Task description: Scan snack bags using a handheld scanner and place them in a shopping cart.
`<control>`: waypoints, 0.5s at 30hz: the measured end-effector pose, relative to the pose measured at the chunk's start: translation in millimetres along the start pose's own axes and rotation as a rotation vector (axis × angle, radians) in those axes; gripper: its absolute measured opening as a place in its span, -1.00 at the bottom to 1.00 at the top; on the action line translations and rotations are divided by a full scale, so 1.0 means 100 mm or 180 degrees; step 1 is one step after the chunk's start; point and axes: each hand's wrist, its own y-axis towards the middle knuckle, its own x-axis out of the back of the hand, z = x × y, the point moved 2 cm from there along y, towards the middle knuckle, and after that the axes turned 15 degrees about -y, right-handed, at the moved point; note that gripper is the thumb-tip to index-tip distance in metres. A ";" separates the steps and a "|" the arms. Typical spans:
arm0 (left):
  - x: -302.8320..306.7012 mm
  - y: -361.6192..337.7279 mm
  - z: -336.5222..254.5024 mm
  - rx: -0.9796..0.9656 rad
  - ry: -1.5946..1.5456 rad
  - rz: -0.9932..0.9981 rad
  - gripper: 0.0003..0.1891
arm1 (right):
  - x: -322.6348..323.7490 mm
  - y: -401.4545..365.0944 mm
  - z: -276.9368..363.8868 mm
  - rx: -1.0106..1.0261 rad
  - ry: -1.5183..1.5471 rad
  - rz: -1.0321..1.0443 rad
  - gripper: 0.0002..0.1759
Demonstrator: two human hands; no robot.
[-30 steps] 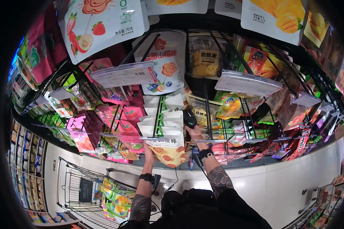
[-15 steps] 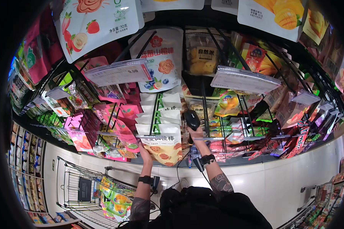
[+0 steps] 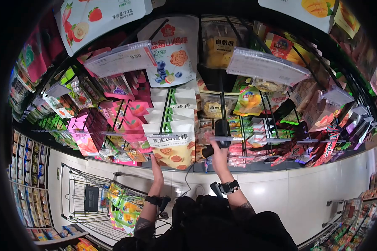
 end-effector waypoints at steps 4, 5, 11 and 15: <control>0.03 -0.06 0.01 -0.0129 0.0165 0.0084 -0.41 | -0.07 -0.22 0.13 -0.0616 0.0592 -0.0232 -0.69; 0.07 -0.08 0.05 -0.0115 0.0129 0.0158 -0.41 | -0.07 -0.31 0.13 -0.0664 0.0495 -0.0269 -0.70; 0.78 -0.57 0.03 0.0483 0.0784 0.0117 -0.36 | 0.04 -0.87 -0.19 -0.1031 -0.0391 -0.0318 -0.83; 1.53 -1.10 -0.29 0.0935 0.0784 0.0084 -0.50 | 0.12 -1.28 -0.37 -0.1520 -0.0477 0.0522 -0.80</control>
